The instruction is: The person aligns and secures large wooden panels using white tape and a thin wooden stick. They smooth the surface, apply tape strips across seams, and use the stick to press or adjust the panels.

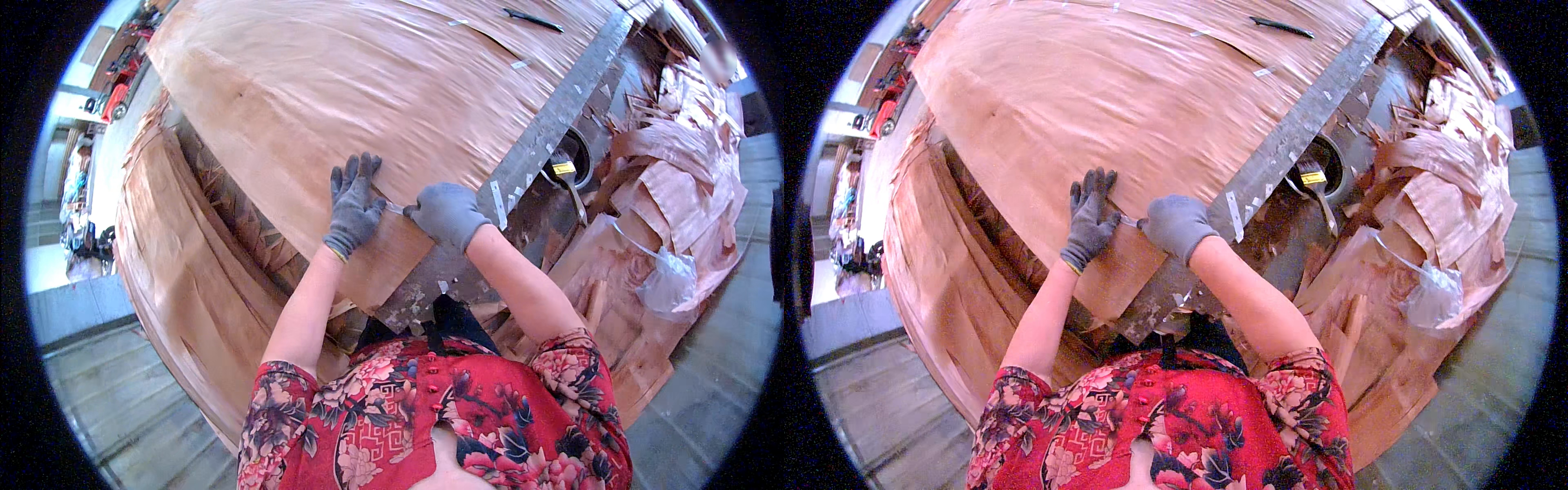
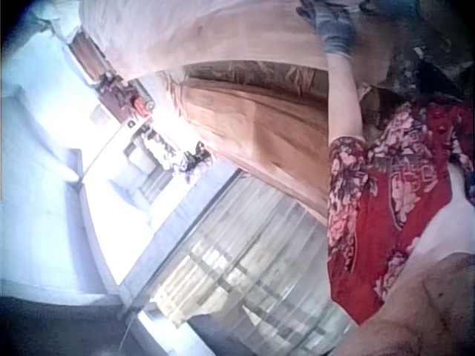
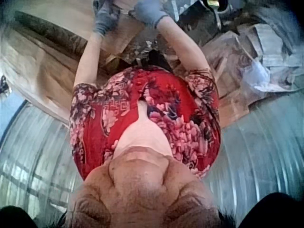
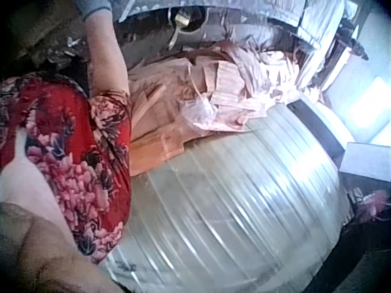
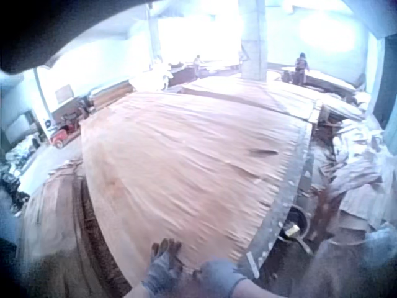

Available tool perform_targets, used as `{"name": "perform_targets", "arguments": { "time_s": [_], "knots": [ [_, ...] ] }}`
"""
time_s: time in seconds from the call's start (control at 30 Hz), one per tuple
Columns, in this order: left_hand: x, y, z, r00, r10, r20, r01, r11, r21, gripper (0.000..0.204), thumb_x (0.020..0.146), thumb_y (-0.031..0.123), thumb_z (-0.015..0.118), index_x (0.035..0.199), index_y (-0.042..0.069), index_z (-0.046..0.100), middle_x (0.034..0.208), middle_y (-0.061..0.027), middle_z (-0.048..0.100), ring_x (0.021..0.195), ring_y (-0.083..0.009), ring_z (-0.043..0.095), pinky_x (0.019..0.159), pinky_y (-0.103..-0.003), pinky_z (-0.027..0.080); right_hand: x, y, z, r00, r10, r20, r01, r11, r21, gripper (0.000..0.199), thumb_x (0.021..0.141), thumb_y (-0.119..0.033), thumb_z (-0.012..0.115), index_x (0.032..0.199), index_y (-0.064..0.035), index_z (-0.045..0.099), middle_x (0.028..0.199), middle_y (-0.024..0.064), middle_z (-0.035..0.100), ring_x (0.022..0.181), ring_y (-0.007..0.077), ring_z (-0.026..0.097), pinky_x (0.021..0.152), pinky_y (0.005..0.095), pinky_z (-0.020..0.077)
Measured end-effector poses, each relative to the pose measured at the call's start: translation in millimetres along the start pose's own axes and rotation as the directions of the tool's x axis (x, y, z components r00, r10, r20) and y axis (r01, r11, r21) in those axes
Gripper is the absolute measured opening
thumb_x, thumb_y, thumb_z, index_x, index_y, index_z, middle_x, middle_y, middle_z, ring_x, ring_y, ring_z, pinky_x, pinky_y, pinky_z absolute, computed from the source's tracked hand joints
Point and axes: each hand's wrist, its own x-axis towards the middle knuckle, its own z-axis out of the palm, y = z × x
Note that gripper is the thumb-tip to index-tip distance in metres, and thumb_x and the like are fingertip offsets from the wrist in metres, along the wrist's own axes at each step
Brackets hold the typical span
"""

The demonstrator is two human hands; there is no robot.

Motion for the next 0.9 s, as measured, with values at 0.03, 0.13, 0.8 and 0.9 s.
{"name": "perform_targets", "arguments": {
  "time_s": [0.03, 0.13, 0.8, 0.9],
  "knots": [
    [0, 0, 1, 1.000, 0.008, -0.017, -0.008, 1.000, 0.000, 0.085, 0.072, 0.012, 0.060, 0.142, 0.009, 0.012, 0.136, -0.0013, 0.041, 0.133, -0.0265, 0.021, 0.109, -0.043, 0.005, 0, 3, -2, 0.999, -0.026, 0.020, 0.025, 1.000, 0.015, 0.037, 0.078, -0.041, 0.054, 0.082, -0.0076, 0.068, 0.086, 0.0152, 0.065, 0.083, 0.0316, 0.062, 0.073, 0.0412, 0.0490],
    [2, 1, 2, 0.997, -0.077, 0.025, 0.078, 0.997, -0.029, 0.083, 0.074, 0.014, 0.059, 0.142, 0.008, 0.011, 0.136, -0.0003, 0.041, 0.134, -0.0267, 0.020, 0.109, -0.043, 0.005, 5, 9, -4, 0.994, -0.076, 0.080, 0.072, 0.996, 0.046, 0.034, 0.077, -0.038, 0.054, 0.086, -0.0074, 0.068, 0.091, 0.0155, 0.065, 0.087, 0.0306, 0.063, 0.075, 0.0410, 0.0495],
    [38, 39, 44, 0.969, -0.154, -0.195, 0.204, 0.940, 0.274, 0.069, 0.079, 0.037, 0.054, 0.133, 0.000, 0.031, 0.137, -0.0179, 0.032, 0.129, -0.0364, 0.024, 0.105, -0.048, 0.016, -46, -14, 66, 0.903, -0.430, 0.014, 0.430, 0.902, -0.037, 0.011, 0.076, -0.021, 0.054, 0.079, -0.0117, 0.060, 0.078, 0.0139, 0.063, 0.072, 0.0302, 0.063, 0.061, 0.0403, 0.0488],
    [37, 39, 42, 0.967, -0.128, -0.219, 0.185, 0.947, 0.263, 0.073, 0.081, 0.038, 0.053, 0.135, -0.001, 0.026, 0.139, -0.0189, 0.029, 0.129, -0.0369, 0.024, 0.106, -0.049, 0.015, -62, 4, 65, 0.924, -0.375, -0.074, 0.382, 0.910, 0.163, 0.013, 0.078, -0.019, 0.054, 0.082, -0.0100, 0.062, 0.079, 0.0155, 0.063, 0.075, 0.0317, 0.062, 0.064, 0.0401, 0.0486]
  ]
}}
